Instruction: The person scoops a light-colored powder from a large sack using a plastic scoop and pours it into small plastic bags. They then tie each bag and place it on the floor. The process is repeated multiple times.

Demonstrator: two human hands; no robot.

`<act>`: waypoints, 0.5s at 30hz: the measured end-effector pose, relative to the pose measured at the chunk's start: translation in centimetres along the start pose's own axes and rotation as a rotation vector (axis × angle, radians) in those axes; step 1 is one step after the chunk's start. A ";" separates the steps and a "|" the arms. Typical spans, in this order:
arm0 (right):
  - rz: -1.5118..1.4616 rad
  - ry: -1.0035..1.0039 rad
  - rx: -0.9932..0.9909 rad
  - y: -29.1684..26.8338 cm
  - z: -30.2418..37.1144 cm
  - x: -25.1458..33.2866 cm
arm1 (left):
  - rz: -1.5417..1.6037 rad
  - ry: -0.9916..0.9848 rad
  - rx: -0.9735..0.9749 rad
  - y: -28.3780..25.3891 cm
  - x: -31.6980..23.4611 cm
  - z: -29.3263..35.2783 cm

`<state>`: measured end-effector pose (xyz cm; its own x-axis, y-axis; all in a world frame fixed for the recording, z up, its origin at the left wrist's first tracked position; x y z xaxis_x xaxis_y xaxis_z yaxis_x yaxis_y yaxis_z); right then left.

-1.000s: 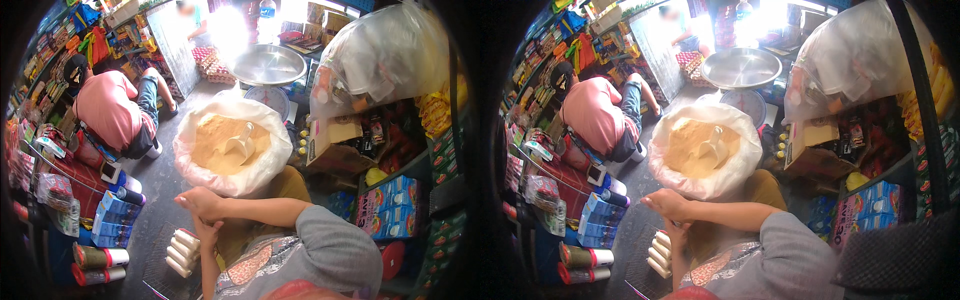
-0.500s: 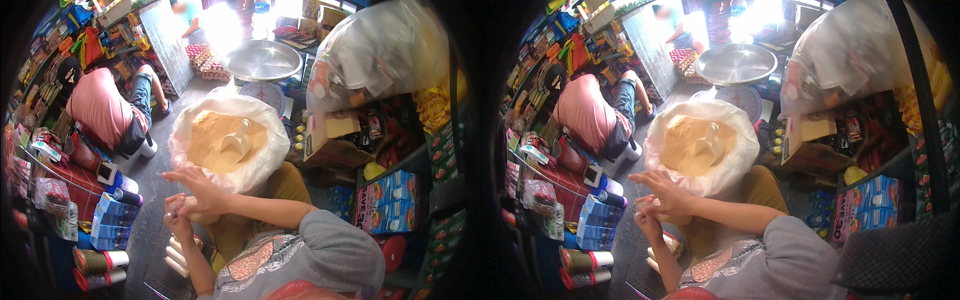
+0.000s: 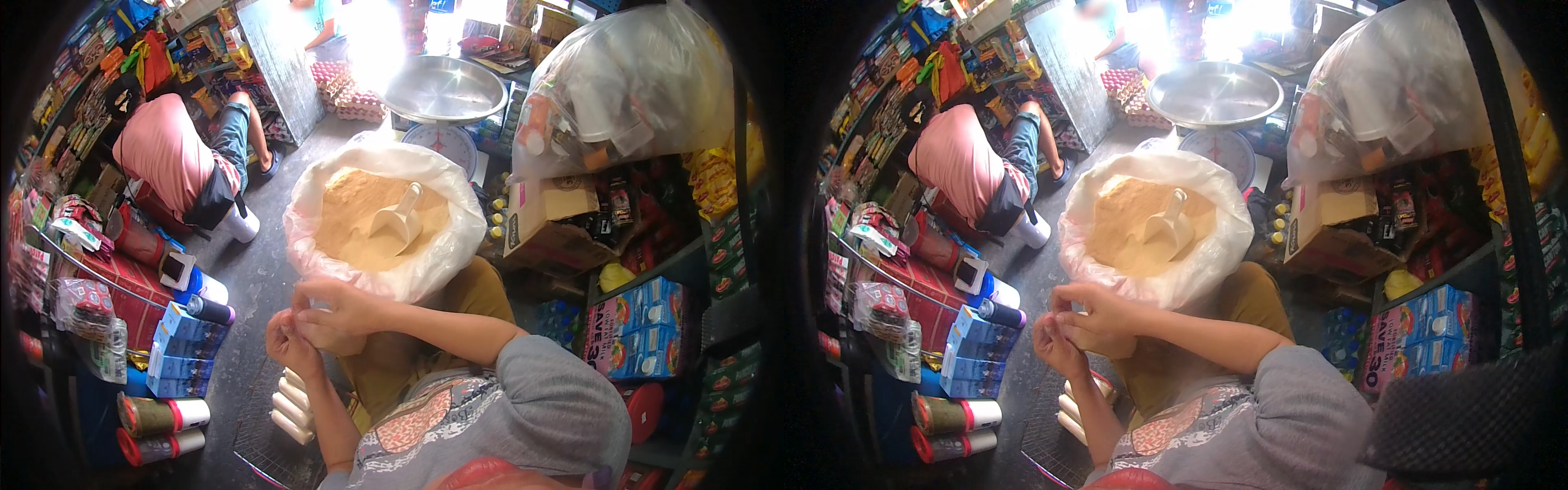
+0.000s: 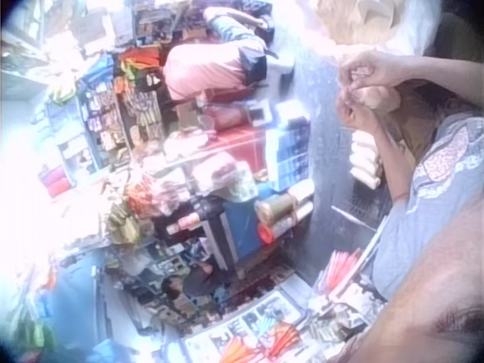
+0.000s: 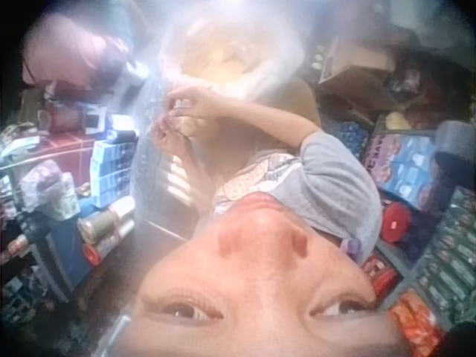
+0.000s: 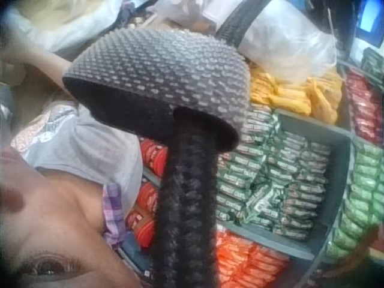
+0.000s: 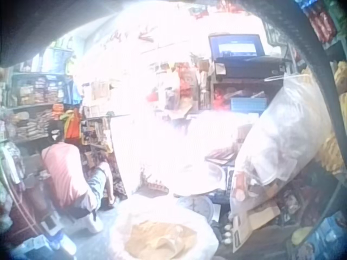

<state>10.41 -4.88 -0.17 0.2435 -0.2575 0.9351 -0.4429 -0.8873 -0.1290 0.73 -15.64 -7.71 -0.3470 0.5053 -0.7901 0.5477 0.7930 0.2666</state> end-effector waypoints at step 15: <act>0.569 -0.144 0.456 -0.9 1.8 4.2 | -0.793 0.315 1.369 6.0 -12.4 -5.6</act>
<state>13.39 -5.87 3.28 0.2076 -0.7444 0.6346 -0.1397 -0.6647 -0.7340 4.06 -15.27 6.79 -0.8996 0.3197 -0.2974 0.3381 0.0790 -0.9378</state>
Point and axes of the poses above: each hand's wrist, its own z-axis away from the middle knuckle, its own y-axis out of the palm, x = y × z, the point moved 7 cm from there along -z, towards the middle knuckle, and after that the axes turned 10 degrees about y, right-handed, at the moved point
